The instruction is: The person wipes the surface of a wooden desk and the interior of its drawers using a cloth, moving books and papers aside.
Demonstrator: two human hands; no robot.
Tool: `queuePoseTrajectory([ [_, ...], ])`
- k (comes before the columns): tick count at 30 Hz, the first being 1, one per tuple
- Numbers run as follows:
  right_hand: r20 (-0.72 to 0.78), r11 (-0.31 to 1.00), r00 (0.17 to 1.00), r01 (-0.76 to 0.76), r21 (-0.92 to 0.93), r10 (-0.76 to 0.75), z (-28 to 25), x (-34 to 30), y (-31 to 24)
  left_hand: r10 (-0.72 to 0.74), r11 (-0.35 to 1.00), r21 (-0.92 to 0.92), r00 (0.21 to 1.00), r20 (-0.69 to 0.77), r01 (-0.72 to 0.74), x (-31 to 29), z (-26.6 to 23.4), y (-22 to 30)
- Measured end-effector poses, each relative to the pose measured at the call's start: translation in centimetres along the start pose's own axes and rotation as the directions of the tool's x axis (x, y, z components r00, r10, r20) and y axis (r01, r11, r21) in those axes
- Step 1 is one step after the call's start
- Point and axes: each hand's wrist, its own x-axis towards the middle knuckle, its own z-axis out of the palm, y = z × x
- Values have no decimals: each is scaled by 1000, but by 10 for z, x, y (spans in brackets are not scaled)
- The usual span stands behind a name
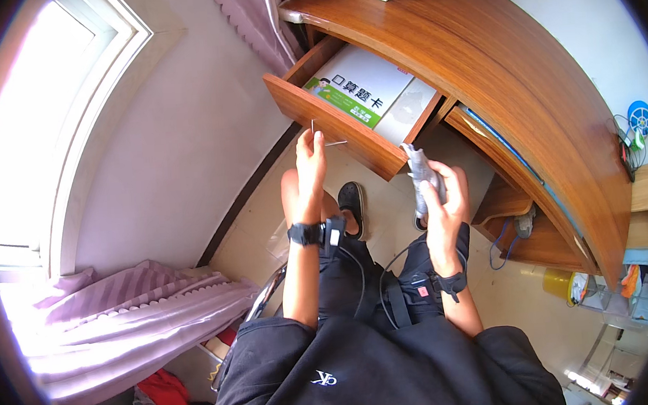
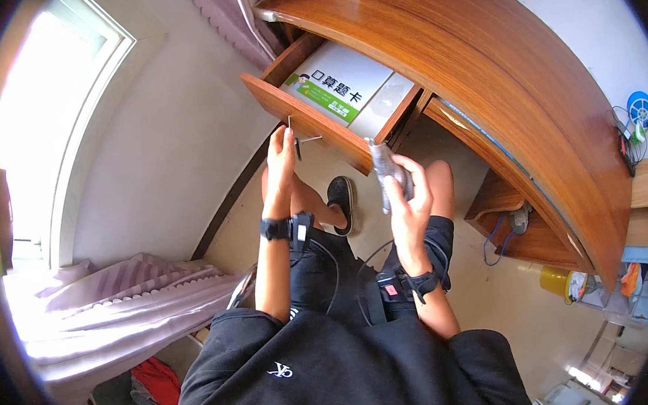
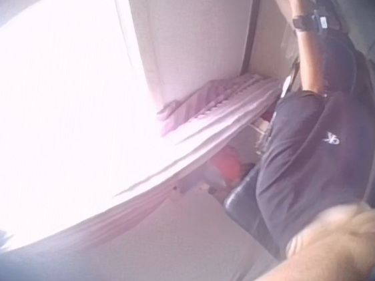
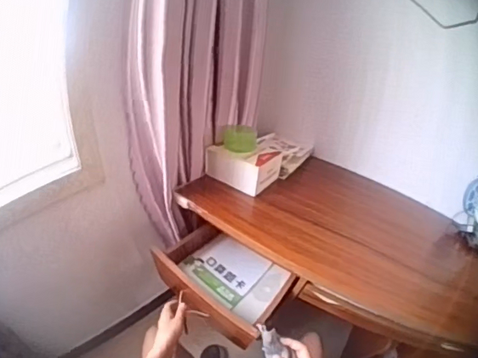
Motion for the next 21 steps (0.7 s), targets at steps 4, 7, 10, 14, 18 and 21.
queuePoseTrajectory([
  [4,115,989,985,135,-53,-128,26,6,12,11,876,-437,898,440,204,-84,13,91],
  [7,433,932,878,309,-188,-204,53,9,12,57,840,-514,914,401,174,-88,16,71],
  [10,395,768,837,522,-371,-379,50,24,12,-133,934,-310,979,154,176,-69,-5,53],
  [14,295,675,838,544,-498,-458,38,59,15,62,992,-71,905,-420,-100,23,-22,41],
  [18,369,711,827,556,-430,-424,50,77,60,317,941,233,883,-347,-246,118,-37,54],
  [21,393,547,778,626,-557,-490,47,75,70,494,802,496,837,-237,-333,127,-21,73],
])
